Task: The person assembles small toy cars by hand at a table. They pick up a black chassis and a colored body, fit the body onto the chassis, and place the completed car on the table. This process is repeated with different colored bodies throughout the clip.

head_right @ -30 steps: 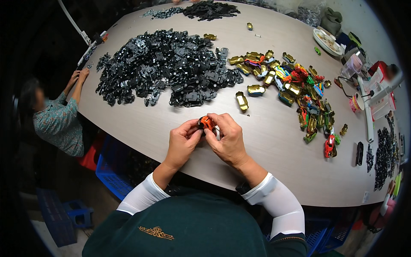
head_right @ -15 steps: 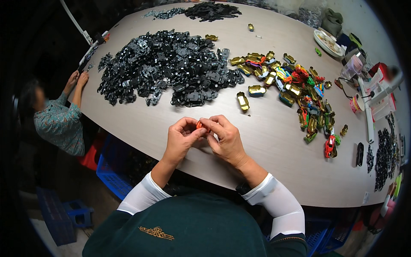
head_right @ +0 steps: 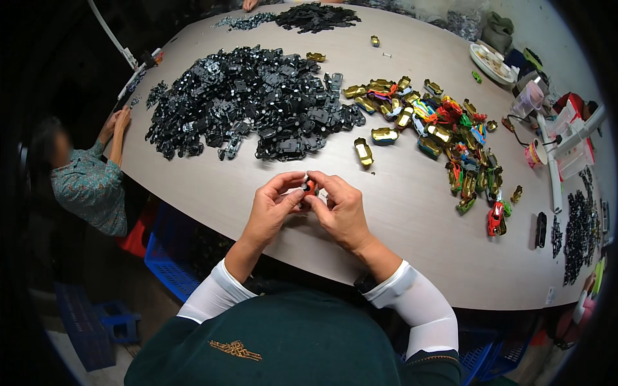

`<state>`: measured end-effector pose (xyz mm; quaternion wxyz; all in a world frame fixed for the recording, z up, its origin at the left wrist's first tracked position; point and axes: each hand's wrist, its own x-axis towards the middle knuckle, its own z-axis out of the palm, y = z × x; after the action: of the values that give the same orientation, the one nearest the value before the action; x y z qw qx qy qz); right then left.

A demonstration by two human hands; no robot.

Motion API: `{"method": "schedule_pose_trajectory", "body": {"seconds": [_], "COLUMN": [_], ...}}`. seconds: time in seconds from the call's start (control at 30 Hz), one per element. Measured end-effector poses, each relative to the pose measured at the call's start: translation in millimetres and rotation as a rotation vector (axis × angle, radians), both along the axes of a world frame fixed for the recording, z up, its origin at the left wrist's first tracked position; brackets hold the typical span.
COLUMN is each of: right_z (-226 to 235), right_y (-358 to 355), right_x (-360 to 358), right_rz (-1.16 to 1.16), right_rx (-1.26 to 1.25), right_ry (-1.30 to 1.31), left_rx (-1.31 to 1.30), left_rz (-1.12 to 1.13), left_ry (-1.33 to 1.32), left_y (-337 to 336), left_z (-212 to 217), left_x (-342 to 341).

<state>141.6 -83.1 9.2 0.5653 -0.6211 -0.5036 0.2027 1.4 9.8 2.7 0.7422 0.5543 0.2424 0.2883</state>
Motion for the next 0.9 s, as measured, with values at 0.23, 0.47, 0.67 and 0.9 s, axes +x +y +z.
{"method": "schedule_pose_trajectory", "body": {"seconds": [0.23,0.47,0.67,0.9], "right_z": [-2,-11,-13,-13], "right_y": [1,3,6,3], "right_x": [0,2,17,30], "right_rz": [0.019,0.029,0.035,0.138], "right_rx": [0.112,0.170,-0.134,-0.322], "right_ry": [-0.223,-0.258,0.177,0.629], "left_rx": [-0.016,0.297,0.181,-0.049], "left_rz": [0.000,0.013,-0.036,-0.015], "left_ry": [-0.015,0.015,0.084,0.110], "left_y": [-1,-3,-2,12], "left_z": [-3,-14,-9,-10], "left_x": [1,0,2,-5]}}
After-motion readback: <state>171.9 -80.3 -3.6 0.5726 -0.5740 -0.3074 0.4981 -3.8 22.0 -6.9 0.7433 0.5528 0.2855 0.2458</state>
